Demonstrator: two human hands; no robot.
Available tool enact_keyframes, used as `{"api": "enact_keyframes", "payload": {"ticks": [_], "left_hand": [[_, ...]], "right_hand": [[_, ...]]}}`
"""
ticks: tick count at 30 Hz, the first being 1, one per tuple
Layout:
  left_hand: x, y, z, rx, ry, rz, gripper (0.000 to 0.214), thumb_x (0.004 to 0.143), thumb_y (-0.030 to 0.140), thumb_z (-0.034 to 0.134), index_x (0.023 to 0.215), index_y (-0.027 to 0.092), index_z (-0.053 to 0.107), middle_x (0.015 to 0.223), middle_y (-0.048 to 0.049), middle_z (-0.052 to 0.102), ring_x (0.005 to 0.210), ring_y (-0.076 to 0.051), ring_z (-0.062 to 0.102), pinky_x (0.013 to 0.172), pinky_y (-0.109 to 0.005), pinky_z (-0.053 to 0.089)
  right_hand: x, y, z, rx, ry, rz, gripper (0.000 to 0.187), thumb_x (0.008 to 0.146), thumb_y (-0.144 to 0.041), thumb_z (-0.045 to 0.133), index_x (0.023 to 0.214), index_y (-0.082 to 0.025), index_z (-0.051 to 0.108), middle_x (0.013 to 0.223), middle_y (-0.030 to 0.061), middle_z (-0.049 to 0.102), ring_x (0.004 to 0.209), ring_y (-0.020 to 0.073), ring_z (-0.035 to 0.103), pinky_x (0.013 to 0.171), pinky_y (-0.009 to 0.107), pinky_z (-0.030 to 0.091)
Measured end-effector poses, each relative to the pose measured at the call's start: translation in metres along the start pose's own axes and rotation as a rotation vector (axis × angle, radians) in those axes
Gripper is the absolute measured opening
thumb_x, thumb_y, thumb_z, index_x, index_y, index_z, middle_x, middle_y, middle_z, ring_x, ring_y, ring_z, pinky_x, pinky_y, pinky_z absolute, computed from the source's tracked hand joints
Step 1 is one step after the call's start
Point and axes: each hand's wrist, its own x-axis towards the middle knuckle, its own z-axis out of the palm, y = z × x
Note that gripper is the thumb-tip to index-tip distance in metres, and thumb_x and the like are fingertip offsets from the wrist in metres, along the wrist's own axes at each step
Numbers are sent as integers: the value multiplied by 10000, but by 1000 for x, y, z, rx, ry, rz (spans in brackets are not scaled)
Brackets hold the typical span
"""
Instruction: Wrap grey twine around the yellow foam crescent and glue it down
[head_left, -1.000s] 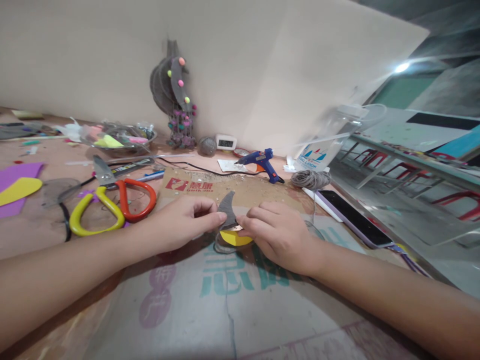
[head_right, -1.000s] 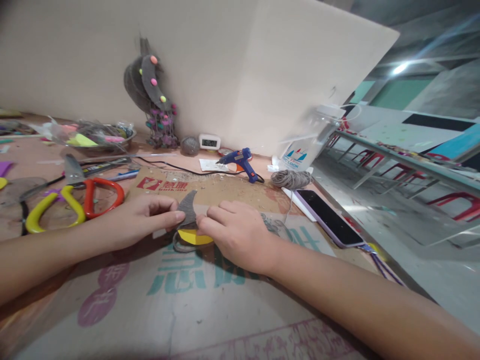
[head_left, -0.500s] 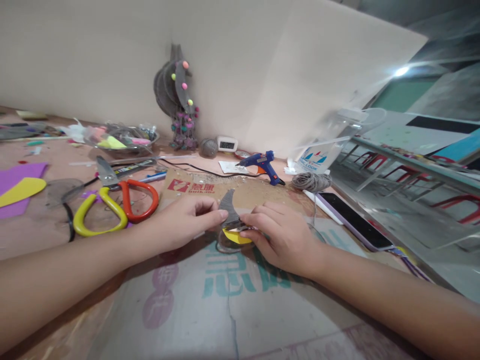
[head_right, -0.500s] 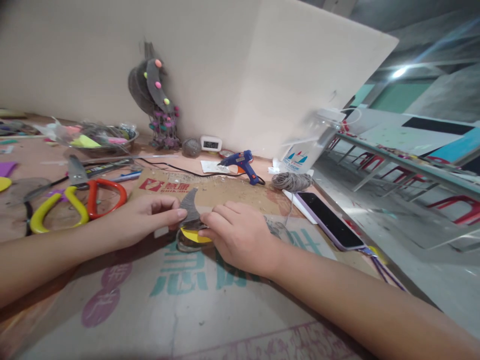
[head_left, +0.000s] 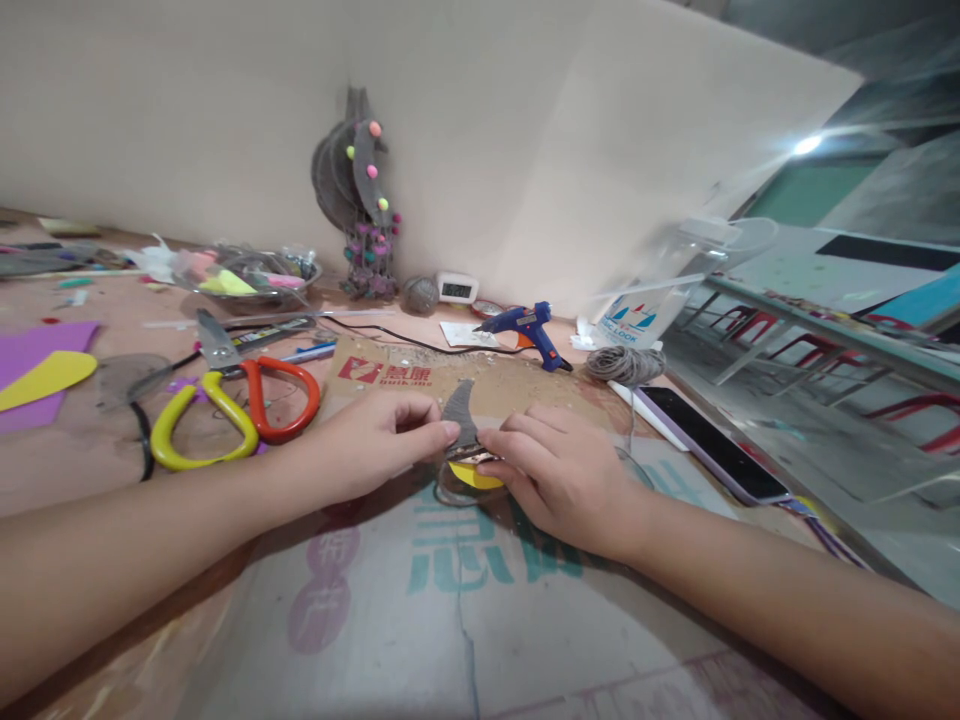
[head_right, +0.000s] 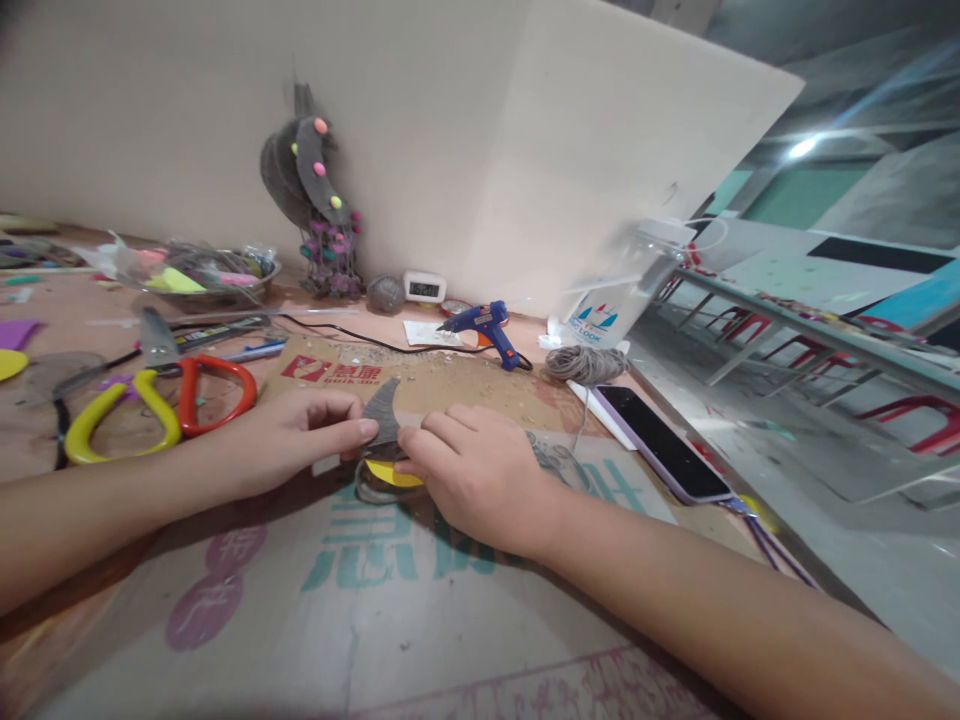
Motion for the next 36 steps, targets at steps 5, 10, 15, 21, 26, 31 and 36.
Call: {"api": "enact_keyframes", "payload": {"ticks": [5,10,15,21,26,31,36], "left_hand": [[1,0,1,-14,-2,11,365,836,469,421,622,176,454,592,53,375,550,-94,351,501,-231,262],[1,0,1,-16,0,10,361,840,454,421,614,175,455,579,53,366,535,-92,338,495,-229,254],[1,-1,1,-3,6,12,383,831,501,410,627,181,458,594,49,382,546,-101,366,490,-229,255],[0,2,0,-58,23,12,363,829,475,422,624,178,465,612,39,426,581,-115,408,527,-234,297],[0,3,1,-116,60,-4,359,824,482,439,645,173,481,617,38,460,573,-108,422,536,-227,323],[-1,2,1,-108,70,32,349,828,467,447,646,172,493,603,45,453,564,-101,417,518,-214,315],[0,3,2,-105,20,10,307,769,475,531,718,174,566,652,26,525,612,-122,476,529,-220,345]], "right_hand": [[0,0,-1,-20,11,-23,184,893,-223,428,891,-146,595,691,25,591,628,133,453,580,263,327],[0,2,-1,-14,5,-38,162,880,-207,454,924,-143,596,722,23,606,646,132,467,588,263,334],[-1,2,-1,-14,19,-48,164,885,-186,437,921,-145,592,706,20,599,637,129,481,577,258,333],[-5,1,-4,178,100,126,221,841,-316,527,981,-146,552,752,33,606,668,144,527,614,262,378],[-6,11,-1,218,29,270,365,733,-247,608,1088,-171,566,715,18,594,638,150,504,596,260,358],[-6,19,5,314,-5,327,129,723,-122,544,795,-170,640,609,7,555,590,127,470,553,236,311],[-6,19,9,408,1,390,117,738,-104,525,756,-161,625,628,7,565,602,117,490,552,221,322]]}}
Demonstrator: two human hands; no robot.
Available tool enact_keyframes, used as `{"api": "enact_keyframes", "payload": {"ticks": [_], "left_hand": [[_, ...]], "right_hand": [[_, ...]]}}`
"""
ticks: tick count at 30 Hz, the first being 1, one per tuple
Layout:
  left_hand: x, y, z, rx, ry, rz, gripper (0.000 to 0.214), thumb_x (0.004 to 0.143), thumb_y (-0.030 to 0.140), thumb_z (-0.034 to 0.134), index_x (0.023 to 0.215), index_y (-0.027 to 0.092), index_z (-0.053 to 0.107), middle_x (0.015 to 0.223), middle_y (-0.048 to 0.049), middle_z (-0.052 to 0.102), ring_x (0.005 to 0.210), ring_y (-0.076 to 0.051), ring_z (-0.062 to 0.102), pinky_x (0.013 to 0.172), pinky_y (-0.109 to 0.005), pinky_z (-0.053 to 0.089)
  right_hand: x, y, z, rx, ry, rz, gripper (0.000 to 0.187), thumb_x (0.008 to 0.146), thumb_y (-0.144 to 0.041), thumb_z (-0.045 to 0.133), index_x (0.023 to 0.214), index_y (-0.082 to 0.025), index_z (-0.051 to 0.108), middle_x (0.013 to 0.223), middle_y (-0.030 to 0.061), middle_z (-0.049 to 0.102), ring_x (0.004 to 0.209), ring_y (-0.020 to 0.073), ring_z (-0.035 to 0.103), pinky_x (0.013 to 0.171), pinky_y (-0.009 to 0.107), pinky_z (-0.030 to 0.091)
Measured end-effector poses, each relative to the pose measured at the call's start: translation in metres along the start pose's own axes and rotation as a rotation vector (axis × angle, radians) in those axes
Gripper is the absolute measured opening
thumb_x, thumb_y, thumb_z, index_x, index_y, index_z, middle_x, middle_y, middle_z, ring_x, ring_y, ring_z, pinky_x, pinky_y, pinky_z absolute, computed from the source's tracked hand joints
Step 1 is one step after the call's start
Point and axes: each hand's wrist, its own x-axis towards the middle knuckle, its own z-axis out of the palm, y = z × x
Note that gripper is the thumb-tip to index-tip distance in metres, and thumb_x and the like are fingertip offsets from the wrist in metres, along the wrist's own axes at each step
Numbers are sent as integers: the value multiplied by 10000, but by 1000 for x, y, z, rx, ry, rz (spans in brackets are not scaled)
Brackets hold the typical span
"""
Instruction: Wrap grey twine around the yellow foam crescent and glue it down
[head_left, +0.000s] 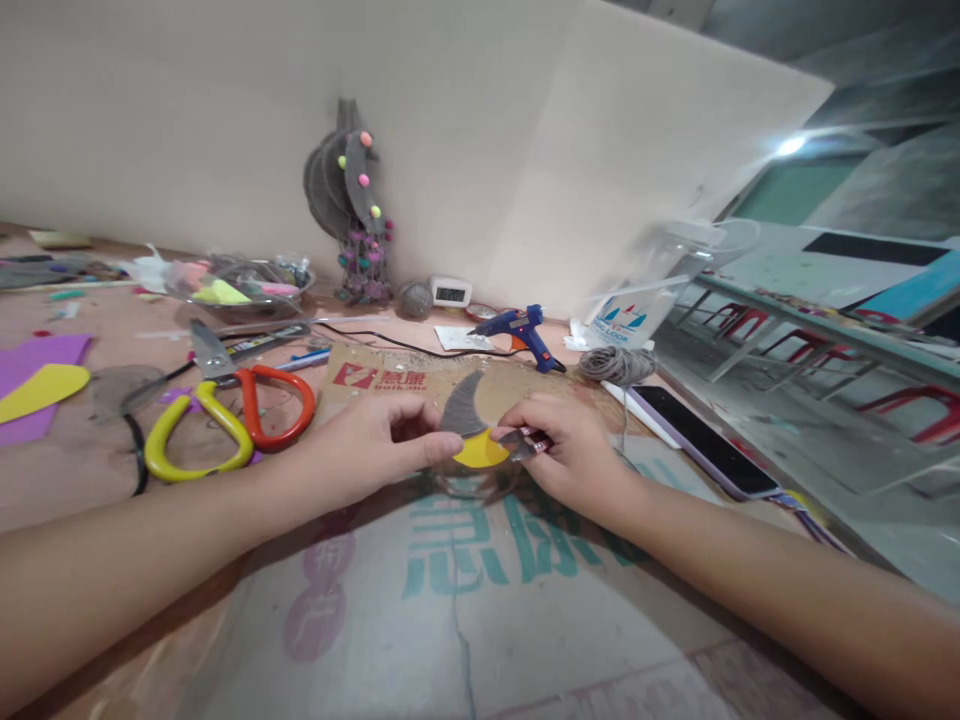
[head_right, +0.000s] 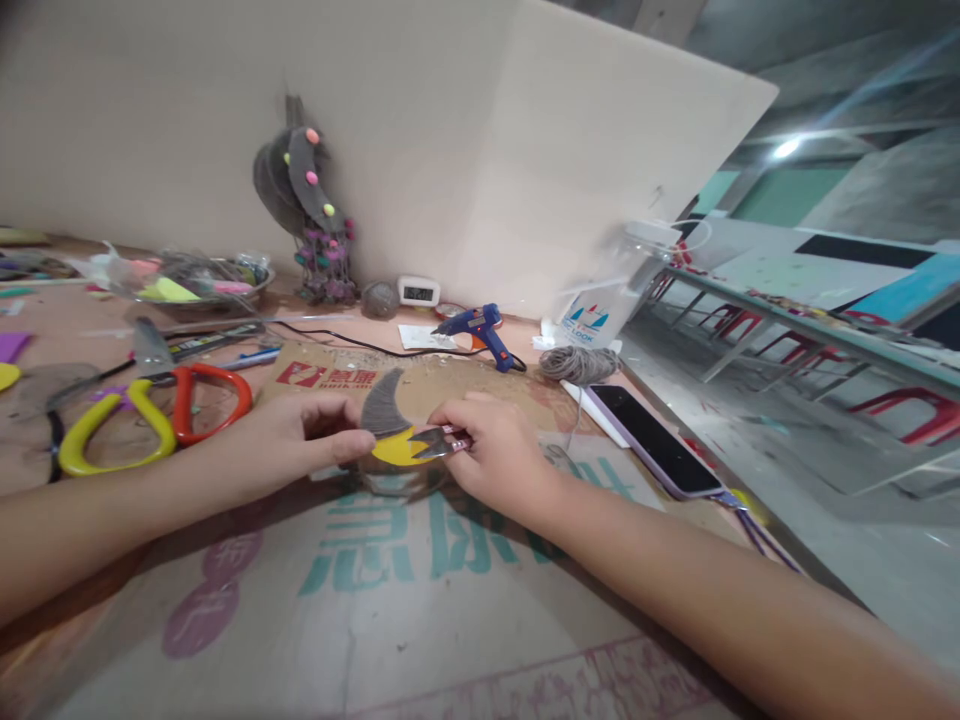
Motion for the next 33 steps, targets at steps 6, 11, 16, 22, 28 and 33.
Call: {"api": "enact_keyframes", "payload": {"ticks": [6,11,16,22,28,33], "left_hand": [[0,-4,0,67,23,-34,292,753,464,536,728,178,590,635,20,541,581,-121,474,502,-224,338],[0,-2,-1,30,12,-44,252,781,412,498,765,180,596,675,7,572,599,-129,498,513,-228,348],[1,0,-2,-48,19,-43,339,809,468,456,658,176,534,624,15,529,580,-119,476,500,-219,335],[1,0,-1,-105,20,-88,340,813,452,472,619,173,486,557,52,459,484,-80,387,442,-204,265],[1,3,-1,-36,49,-63,338,807,439,463,597,175,481,572,42,473,540,-101,422,502,-218,308],[1,3,-1,8,39,-70,363,811,463,450,585,179,459,539,57,409,498,-92,368,477,-219,275]], "right_hand": [[1,4,3,31,-10,54,85,749,-118,536,738,-160,609,656,7,582,628,120,510,564,221,339],[1,4,2,53,3,52,88,741,-102,528,725,-159,593,640,-4,577,614,114,509,563,216,343],[0,0,1,99,-52,-17,133,722,-80,492,733,-165,594,669,7,599,630,117,531,591,223,368],[-3,-2,0,83,-27,0,99,768,-158,523,862,-174,549,732,14,593,651,124,529,583,226,386],[-4,-17,-7,-101,33,-250,292,861,-408,461,998,-152,495,788,50,565,669,153,491,605,271,379],[-2,-25,-6,-222,-27,-321,226,911,-289,386,972,-131,536,752,47,587,656,151,483,600,270,359]]}}
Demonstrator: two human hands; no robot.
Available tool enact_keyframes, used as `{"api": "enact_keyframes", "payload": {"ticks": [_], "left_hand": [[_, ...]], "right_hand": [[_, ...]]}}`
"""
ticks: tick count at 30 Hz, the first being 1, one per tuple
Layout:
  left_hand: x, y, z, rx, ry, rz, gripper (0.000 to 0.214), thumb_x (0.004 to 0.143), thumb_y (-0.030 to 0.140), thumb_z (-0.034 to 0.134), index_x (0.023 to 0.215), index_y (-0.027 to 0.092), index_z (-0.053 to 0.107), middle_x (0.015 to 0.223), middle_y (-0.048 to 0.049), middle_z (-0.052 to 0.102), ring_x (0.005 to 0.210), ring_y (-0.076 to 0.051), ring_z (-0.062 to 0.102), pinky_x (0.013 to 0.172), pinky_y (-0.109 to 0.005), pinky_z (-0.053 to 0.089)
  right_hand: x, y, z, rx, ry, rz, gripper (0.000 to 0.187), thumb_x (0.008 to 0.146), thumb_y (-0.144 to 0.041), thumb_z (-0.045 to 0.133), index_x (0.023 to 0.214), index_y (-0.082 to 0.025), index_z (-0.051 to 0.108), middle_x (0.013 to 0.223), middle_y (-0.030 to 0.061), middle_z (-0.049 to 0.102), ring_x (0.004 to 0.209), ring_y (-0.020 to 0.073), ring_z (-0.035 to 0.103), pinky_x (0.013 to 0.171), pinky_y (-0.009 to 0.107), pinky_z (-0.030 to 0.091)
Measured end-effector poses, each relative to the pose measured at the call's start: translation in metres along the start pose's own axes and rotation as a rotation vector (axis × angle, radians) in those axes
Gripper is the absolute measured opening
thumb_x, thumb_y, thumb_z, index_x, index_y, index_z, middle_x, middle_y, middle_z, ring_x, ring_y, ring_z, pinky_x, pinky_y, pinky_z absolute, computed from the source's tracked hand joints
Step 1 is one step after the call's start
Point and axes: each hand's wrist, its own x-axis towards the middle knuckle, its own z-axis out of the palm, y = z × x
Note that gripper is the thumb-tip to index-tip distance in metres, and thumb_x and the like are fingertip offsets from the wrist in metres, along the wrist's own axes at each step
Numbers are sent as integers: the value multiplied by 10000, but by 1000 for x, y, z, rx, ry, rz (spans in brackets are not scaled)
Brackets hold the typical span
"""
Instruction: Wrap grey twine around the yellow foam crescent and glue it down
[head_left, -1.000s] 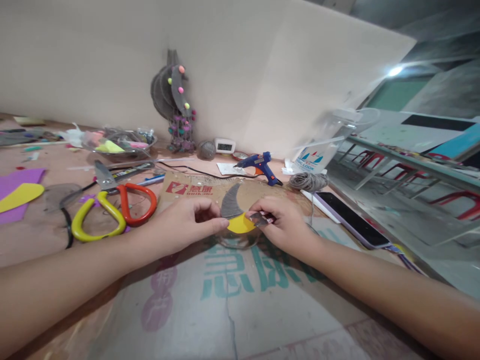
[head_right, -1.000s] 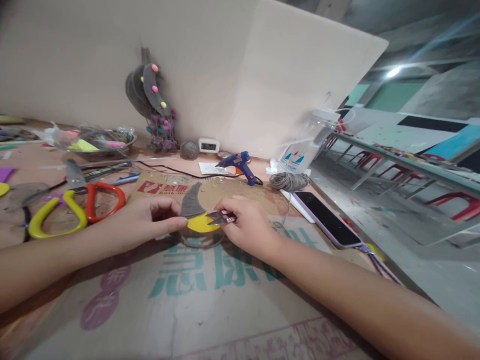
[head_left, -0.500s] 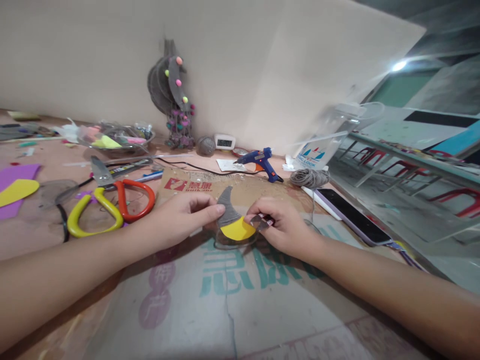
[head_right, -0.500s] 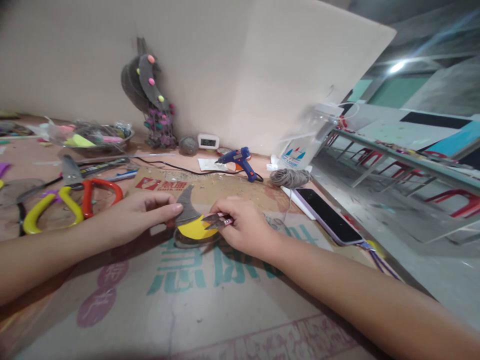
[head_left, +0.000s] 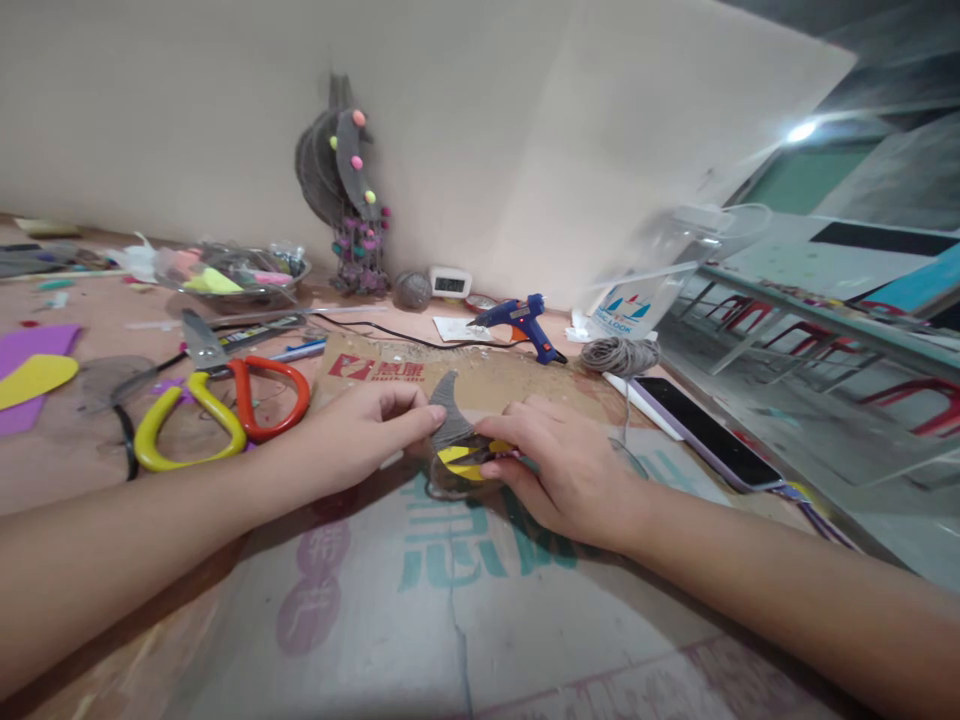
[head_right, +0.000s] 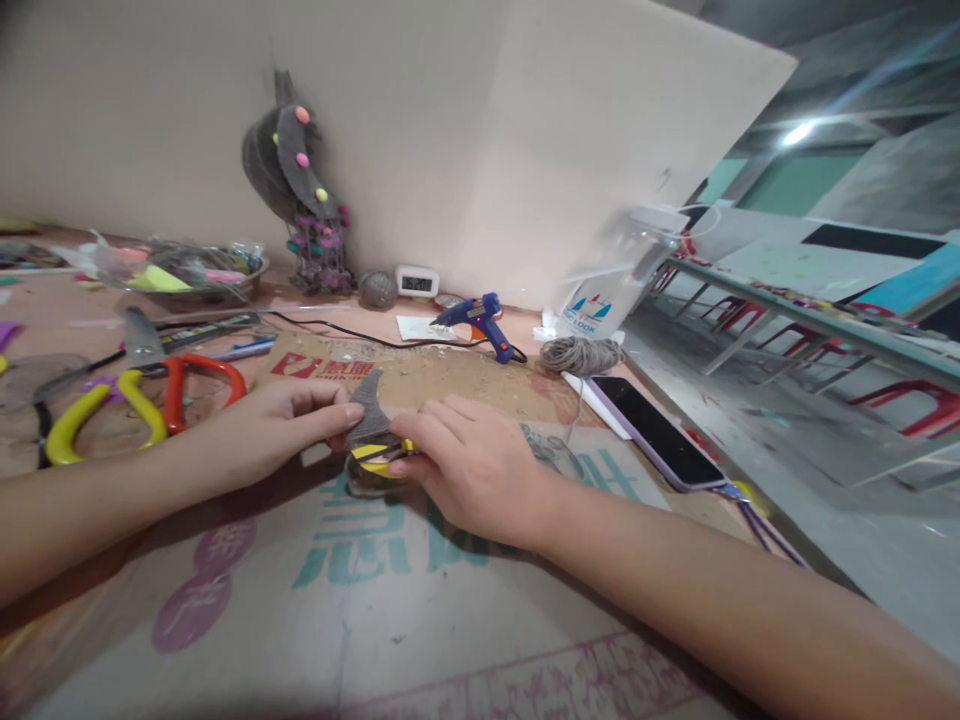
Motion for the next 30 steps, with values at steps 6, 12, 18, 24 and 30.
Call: {"api": "enact_keyframes", "payload": {"ticks": [6,12,18,24,30], "left_hand": [[0,-1,-1,-3,-7,4,353,822,450,450,599,177,463,571,53,423,538,-96,390,504,-221,290],[-2,1,-1,-56,-12,17,350,830,470,441,658,173,514,633,24,518,608,-123,467,560,-235,342],[-1,1,0,-94,-12,-7,344,819,462,462,636,173,497,607,31,502,571,-110,454,530,-220,336],[0,-1,0,-53,-16,-32,331,818,456,456,642,178,486,615,34,469,577,-110,431,490,-213,298],[-1,-5,0,-23,7,-24,319,818,447,459,636,185,470,609,39,438,573,-107,407,495,-218,295]], "right_hand": [[-1,2,1,-24,10,23,211,907,-263,394,941,-135,558,730,45,596,653,152,498,595,267,374],[-6,11,5,181,126,288,224,881,-273,452,1074,-171,499,833,50,595,720,150,550,645,272,438],[-7,18,10,244,174,368,226,885,-277,449,1070,-167,516,841,48,596,734,144,555,642,263,452],[-3,19,10,156,82,199,204,910,-248,400,1004,-172,564,784,44,600,731,153,542,656,273,416],[-4,20,10,203,91,246,268,855,-349,508,1015,-146,579,794,50,609,708,148,534,638,263,394]]}}
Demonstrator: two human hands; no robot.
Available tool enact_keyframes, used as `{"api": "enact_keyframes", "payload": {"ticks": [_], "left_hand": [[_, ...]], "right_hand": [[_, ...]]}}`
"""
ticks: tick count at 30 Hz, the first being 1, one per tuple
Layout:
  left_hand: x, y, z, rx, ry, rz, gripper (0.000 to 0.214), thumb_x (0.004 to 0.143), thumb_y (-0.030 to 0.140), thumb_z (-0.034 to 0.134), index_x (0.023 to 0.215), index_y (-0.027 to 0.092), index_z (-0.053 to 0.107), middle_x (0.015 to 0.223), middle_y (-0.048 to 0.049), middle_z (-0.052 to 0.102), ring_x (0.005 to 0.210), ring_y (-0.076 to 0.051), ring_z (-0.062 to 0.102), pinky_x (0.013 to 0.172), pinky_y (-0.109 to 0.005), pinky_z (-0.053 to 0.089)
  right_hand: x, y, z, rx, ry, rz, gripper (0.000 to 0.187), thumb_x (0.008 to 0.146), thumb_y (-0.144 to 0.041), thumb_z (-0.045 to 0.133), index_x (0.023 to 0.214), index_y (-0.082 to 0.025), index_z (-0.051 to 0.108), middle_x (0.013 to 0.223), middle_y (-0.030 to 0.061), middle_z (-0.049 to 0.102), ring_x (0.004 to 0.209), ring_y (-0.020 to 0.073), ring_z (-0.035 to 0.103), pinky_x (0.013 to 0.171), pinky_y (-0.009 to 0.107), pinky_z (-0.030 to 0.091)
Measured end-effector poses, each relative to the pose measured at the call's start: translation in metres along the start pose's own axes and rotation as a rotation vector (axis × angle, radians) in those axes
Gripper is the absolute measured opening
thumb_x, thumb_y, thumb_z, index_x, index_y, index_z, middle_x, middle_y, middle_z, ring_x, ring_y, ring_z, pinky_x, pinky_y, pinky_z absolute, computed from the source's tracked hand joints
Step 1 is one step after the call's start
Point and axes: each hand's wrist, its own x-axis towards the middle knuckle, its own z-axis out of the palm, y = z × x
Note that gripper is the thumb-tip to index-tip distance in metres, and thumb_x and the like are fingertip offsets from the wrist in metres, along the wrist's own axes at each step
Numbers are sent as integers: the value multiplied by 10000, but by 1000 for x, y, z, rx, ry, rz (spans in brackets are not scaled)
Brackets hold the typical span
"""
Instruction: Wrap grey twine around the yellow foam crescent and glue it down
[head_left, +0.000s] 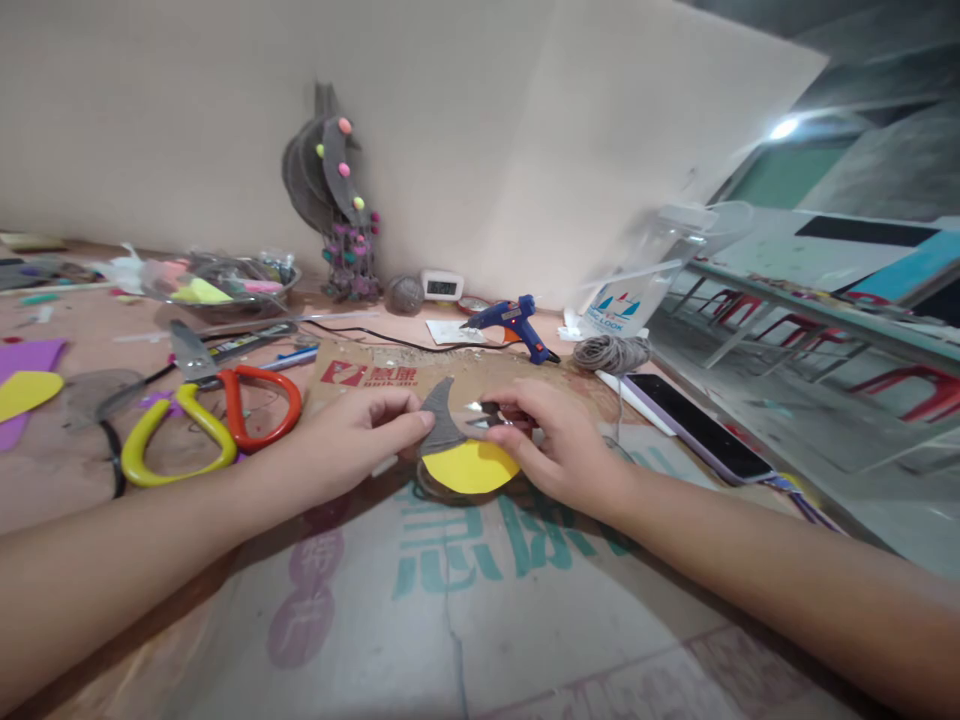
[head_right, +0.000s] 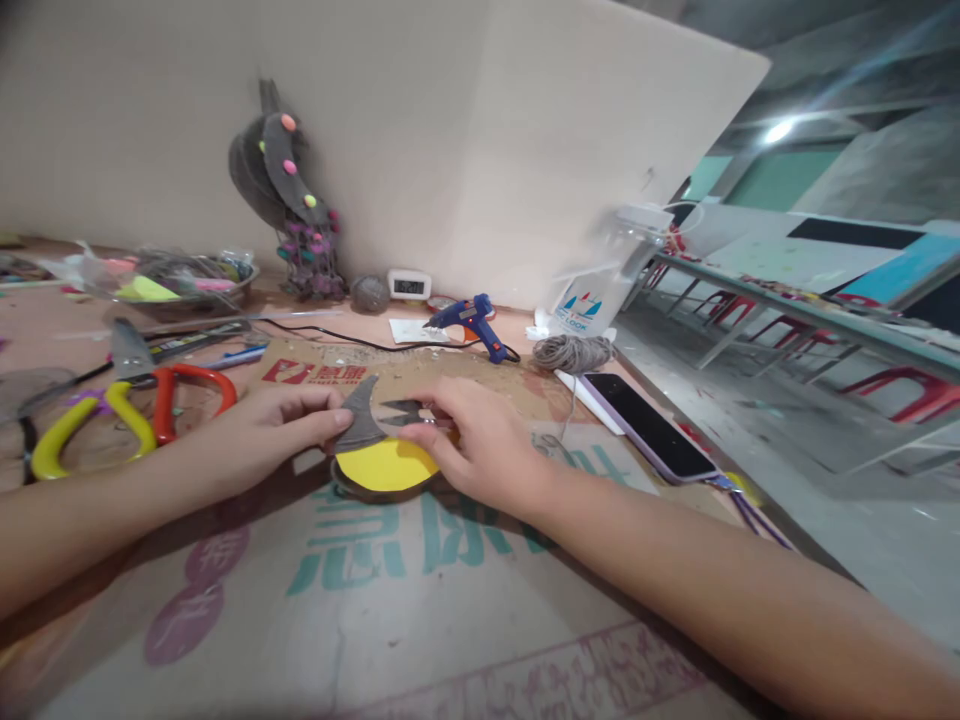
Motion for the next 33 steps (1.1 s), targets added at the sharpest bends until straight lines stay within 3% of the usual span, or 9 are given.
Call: {"api": "enact_keyframes", "payload": {"ticks": [4,8,16,22,27,33], "left_hand": [[1,-2,0,18,14,-9,344,814,481,456,636,188,476,587,40,423,567,-108,412,479,-211,285],[1,-1,1,24,21,28,357,817,476,455,622,179,495,584,33,456,556,-106,418,477,-210,289],[0,-2,1,77,-15,96,298,786,438,520,643,178,543,575,45,447,535,-93,401,467,-187,271],[-1,2,0,25,-8,134,277,827,359,477,627,173,522,600,36,458,584,-103,414,516,-201,311],[0,2,2,-134,18,110,344,855,391,412,620,168,527,619,9,511,590,-119,457,523,-220,352],[2,-1,1,27,-4,65,340,800,479,488,652,174,519,597,34,472,566,-109,434,504,-218,315]], "right_hand": [[-1,-2,0,8,-32,1,180,776,-340,617,831,-173,652,649,15,600,596,122,495,578,245,342],[0,-1,2,-14,-34,-24,143,790,-259,584,702,-176,660,563,14,580,539,116,459,545,243,305],[1,11,7,92,-51,84,126,744,-108,507,741,-165,620,682,37,619,647,139,554,595,234,374],[1,9,6,104,-48,54,140,739,-85,497,737,-172,607,673,22,618,642,126,551,597,222,382],[1,7,3,143,-25,0,149,739,-71,495,732,-173,603,665,14,613,621,109,543,581,206,380],[1,5,3,138,-46,-62,125,724,-68,531,718,-171,602,622,1,568,583,101,507,567,206,360]]}}
